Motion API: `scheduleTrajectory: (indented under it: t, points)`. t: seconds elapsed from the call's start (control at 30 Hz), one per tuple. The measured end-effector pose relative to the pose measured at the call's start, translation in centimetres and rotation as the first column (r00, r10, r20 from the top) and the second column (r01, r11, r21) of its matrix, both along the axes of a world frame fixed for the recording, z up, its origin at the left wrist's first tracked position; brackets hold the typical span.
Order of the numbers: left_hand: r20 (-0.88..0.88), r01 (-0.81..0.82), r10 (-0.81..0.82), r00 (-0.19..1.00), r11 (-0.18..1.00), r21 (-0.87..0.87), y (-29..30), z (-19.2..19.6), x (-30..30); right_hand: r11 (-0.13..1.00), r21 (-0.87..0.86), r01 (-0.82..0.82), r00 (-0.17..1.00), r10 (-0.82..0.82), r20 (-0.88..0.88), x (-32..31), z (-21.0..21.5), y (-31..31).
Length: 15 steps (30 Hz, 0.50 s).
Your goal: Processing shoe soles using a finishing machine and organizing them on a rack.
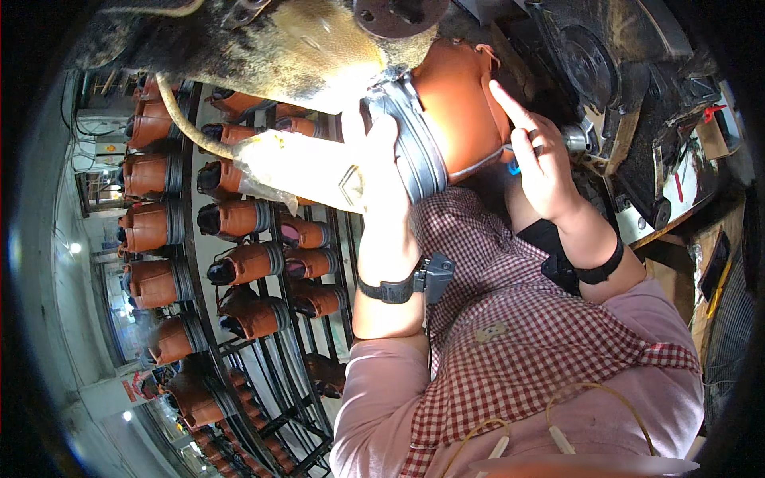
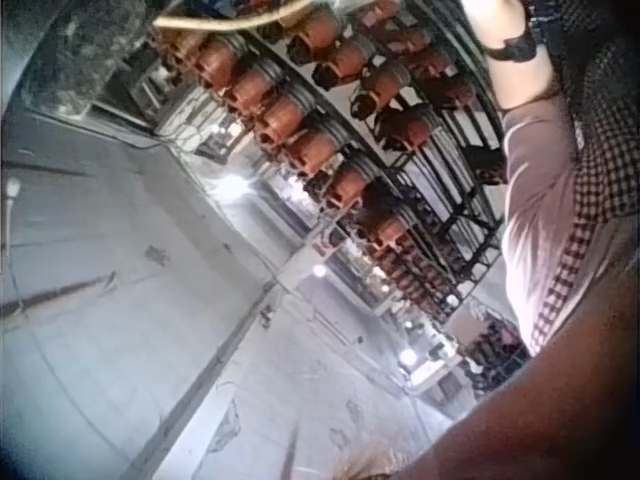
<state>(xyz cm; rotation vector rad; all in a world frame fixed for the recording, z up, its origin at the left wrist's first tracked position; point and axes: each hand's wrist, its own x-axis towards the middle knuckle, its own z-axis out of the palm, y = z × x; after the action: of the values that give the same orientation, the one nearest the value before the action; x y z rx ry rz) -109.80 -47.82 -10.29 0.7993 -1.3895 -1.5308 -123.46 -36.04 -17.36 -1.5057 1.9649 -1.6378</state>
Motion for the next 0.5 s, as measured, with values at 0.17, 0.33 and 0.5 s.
scheduleTrajectory:
  t: [0.17, 0.33, 0.5]
  points:
    - [0.024, 0.117, -0.128, 0.991, 0.957, 0.267, -2.1, -0.8, 0.9, 0.908, -0.387, 0.161, 0.987, -0.143, 0.075, -1.5, -2.7, -0.1]
    - [-0.091, 0.230, -0.218, 0.972, 0.960, 0.159, -2.8, -3.2, 3.2, 0.904, -0.408, 0.130, 0.978, -0.050, 0.201, 1.3, -1.5, 1.5]
    - [-0.021, 0.026, -0.033, 0.999, 0.967, -0.255, -0.9, -4.1, 2.9, 0.928, -0.371, 0.035, 0.910, 0.124, 0.396, 4.0, 2.0, 1.9]
